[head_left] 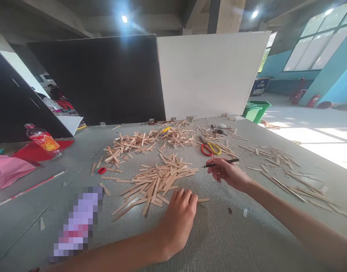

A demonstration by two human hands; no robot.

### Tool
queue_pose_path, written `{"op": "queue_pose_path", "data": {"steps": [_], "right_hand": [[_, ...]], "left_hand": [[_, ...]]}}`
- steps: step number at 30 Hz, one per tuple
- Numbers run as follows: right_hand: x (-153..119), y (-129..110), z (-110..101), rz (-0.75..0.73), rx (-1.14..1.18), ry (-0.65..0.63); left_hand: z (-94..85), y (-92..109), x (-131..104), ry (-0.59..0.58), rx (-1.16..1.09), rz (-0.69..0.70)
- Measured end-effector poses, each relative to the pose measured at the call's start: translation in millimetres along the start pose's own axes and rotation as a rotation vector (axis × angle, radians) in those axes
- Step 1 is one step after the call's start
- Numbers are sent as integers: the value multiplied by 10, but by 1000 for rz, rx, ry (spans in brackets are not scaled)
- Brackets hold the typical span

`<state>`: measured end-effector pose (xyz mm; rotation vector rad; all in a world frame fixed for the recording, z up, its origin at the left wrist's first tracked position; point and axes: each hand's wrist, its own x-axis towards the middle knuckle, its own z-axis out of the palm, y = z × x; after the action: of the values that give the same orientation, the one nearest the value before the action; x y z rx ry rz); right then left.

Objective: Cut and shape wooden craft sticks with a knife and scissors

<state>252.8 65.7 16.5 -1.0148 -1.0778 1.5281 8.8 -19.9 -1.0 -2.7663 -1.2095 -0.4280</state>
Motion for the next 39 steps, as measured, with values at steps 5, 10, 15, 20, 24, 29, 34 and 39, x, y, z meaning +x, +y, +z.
{"op": "queue_pose_path", "data": {"steps": [5, 10, 15, 20, 24, 29, 34, 39], "right_hand": [[-22, 7, 34, -23, -136, -64], [-43, 33, 83, -32, -195, -60], [-85, 50, 106, -63, -276, -74], [-109, 63, 116, -74, -348, -84], [-97, 87, 131, -77, -401, -76], [-53, 185, 86, -117, -458, -82], [-35, 245, 44, -121, -557, -62], [-58, 235, 82, -138, -591, -66]], "left_hand": [[29, 22, -45, 1, 132, 85], [21, -98, -3, -11, 93, 88], [45, -152, -23, -11, 119, 112], [86, -179, -23, -12, 107, 116], [79, -177, -16, -22, 111, 117], [11, -164, 6, -32, 97, 115], [14, -207, 31, -5, 69, 94], [66, -224, 24, 36, 78, 106]]}}
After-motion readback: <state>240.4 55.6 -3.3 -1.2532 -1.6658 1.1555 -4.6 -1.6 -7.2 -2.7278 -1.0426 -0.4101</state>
